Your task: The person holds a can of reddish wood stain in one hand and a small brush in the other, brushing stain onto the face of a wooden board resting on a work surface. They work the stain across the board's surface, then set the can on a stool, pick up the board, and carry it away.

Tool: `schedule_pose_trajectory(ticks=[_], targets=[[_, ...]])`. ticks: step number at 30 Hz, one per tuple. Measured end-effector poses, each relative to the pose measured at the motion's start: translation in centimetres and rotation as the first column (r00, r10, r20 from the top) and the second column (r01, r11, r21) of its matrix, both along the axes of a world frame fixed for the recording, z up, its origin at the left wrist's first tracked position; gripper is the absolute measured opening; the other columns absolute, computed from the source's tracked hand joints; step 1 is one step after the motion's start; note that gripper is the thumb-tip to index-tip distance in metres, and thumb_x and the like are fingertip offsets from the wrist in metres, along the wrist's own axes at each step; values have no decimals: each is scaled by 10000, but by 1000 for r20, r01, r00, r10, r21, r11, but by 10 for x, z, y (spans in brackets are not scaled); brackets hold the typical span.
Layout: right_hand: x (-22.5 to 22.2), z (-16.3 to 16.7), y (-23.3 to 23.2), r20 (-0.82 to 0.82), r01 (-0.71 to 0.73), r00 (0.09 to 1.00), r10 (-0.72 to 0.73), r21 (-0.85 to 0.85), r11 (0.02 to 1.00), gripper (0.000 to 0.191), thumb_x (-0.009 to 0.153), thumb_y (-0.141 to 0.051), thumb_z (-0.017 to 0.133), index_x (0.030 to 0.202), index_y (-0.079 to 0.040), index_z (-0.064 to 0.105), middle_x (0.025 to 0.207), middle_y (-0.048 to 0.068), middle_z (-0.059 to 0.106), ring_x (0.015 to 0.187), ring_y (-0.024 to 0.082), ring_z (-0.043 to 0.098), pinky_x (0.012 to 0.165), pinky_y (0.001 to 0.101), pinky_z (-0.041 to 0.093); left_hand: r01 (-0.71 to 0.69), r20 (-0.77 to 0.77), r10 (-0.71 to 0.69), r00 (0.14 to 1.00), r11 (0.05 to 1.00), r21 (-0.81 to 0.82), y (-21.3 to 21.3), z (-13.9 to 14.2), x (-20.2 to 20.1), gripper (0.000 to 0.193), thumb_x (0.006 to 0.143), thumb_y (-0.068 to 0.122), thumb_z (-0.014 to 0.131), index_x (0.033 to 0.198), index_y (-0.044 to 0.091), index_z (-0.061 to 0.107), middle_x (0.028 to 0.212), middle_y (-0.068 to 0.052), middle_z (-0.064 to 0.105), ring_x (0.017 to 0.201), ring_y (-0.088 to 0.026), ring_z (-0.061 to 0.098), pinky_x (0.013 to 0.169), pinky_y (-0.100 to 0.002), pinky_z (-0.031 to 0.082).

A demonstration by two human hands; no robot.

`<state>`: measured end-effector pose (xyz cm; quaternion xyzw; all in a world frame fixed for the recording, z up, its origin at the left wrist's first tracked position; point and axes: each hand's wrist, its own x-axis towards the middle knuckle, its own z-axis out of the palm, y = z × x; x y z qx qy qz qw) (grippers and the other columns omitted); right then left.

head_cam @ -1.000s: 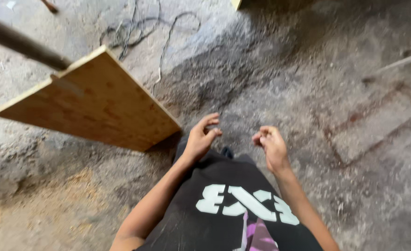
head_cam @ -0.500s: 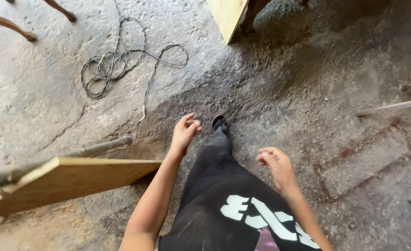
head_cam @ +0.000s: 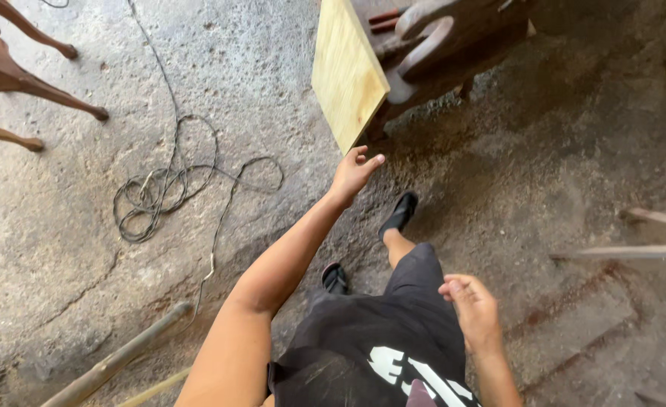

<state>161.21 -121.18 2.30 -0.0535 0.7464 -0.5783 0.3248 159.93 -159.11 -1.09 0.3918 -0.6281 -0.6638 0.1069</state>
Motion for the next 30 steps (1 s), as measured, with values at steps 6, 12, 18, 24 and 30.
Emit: schedule_pose_trajectory(ticks=[6, 12, 18, 24, 30], targets=[[-115, -55, -66, 97, -79, 992, 77, 21, 997, 249, 987, -168, 637, 1135, 21, 702, 935, 88, 750, 868, 139, 679, 820, 283, 535, -214, 210, 274, 938, 939, -269, -88, -19, -165, 1052, 744, 595, 832, 1424, -104, 436, 1288, -338, 622, 1222, -408, 627, 1023, -440, 501], [-248, -84, -110, 170, -170, 974, 153, 88, 981, 246, 1004, -170, 641, 1159, 14, 690, 945, 64, 726, 859, 103, 649, 790, 257, 525, -231, 528, 343, 777, 936, -267, -154, -101, -273, 804, 708, 322, 776, 1346, -74, 486, 1099, -349, 682, 1057, -482, 667, 950, -491, 532], [-321, -82, -115, 197, -239, 958, 208, 149, 960, 219, 1004, -156, 652, 1149, 4, 687, 930, 31, 720, 845, 80, 662, 785, 240, 546, -378, 491, 514, 703, 855, -354, -219, -111, -168, 248, 633, 102, 714, 820, -59, 740, 714, -208, 743, 639, -307, 755, 625, -427, 607], [-322, -86, -163, 177, -435, 895, 409, 149, 888, 167, 1025, -145, 659, 1100, -3, 704, 934, 25, 702, 840, 75, 620, 776, 253, 510, -696, 156, 679, 717, 711, 106, -250, 51, 43, 329, 712, -122, 673, 1040, -109, 685, 981, -179, 749, 819, -254, 756, 742, -394, 649], [-291, -103, -301, -134, -659, 692, 709, 284, 697, 288, 996, -290, 712, 1121, -31, 731, 1016, 145, 717, 913, 200, 677, 833, 350, 536, -683, 32, 689, 724, 722, -107, -171, 266, 173, 354, 771, -119, 651, 1123, -140, 675, 1069, -233, 730, 903, -297, 762, 874, -403, 658]])
